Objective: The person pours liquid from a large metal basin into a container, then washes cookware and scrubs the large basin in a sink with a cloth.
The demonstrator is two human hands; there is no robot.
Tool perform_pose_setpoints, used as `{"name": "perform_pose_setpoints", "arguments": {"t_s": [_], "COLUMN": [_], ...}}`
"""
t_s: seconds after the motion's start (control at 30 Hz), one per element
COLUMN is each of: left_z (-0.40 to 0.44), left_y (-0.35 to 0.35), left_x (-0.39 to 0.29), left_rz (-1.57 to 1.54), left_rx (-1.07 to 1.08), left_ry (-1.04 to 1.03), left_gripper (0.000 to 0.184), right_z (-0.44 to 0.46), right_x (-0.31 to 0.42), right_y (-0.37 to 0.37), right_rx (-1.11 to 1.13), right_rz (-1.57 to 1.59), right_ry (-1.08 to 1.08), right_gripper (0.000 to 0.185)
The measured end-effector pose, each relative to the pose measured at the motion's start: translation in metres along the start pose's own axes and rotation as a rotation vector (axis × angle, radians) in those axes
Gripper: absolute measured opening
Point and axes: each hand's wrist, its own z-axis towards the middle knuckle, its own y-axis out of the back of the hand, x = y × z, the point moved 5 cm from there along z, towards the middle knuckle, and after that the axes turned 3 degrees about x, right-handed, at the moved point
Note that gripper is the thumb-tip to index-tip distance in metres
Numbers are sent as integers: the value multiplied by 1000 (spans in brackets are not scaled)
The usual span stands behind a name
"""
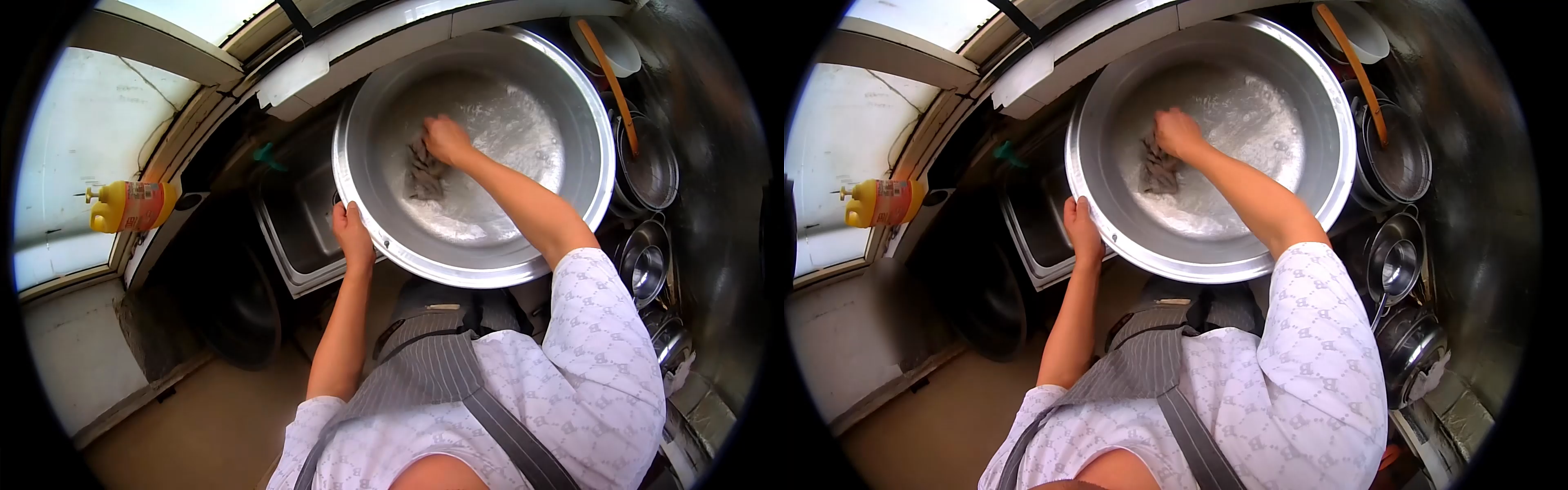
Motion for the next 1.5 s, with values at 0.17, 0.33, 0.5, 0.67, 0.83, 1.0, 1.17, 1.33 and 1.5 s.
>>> {"name": "perform_pose_setpoints", "arguments": {"t_s": [0.17, 0.33, 0.5, 0.67, 0.83, 1.0, 1.17, 1.33, 1.5], "left_z": [-5, -6, -7, -10, -5, -5, -11, -7, -8], "left_y": [-2, 0, -8, -9, -2, -8, -13, -7, -14], "left_x": [-4, -2, -5, -7, 2, -6, -10, 0, -9], "left_rz": [-39, 57, -129, -179, 4, 5, -218, -149, -264], "left_rx": [-39, -53, -71, -104, -62, -62, -133, -60, -45], "left_ry": [21, 13, 39, 67, 7, 49, 41, 54, 81], "left_gripper": [19, 24, 24, 24, 23, 23, 26, 27, 28], "right_z": [56, 9, -113, -146, -51, -91, -127, -20, -93], "right_x": [48, 116, 117, 98, 123, 114, 111, 130, 121], "right_y": [-25, -60, -32, -19, -46, -44, -25, -45, -33], "right_rx": [-253, -223, 240, 406, -54, 160, 351, -174, 240], "right_rz": [505, 592, 572, 624, 732, 619, 621, 725, 630], "right_ry": [46, 165, 380, 442, 359, 414, 444, 337, 427], "right_gripper": [24, 21, 10, 17, 17, 16, 18, 13, 10]}}
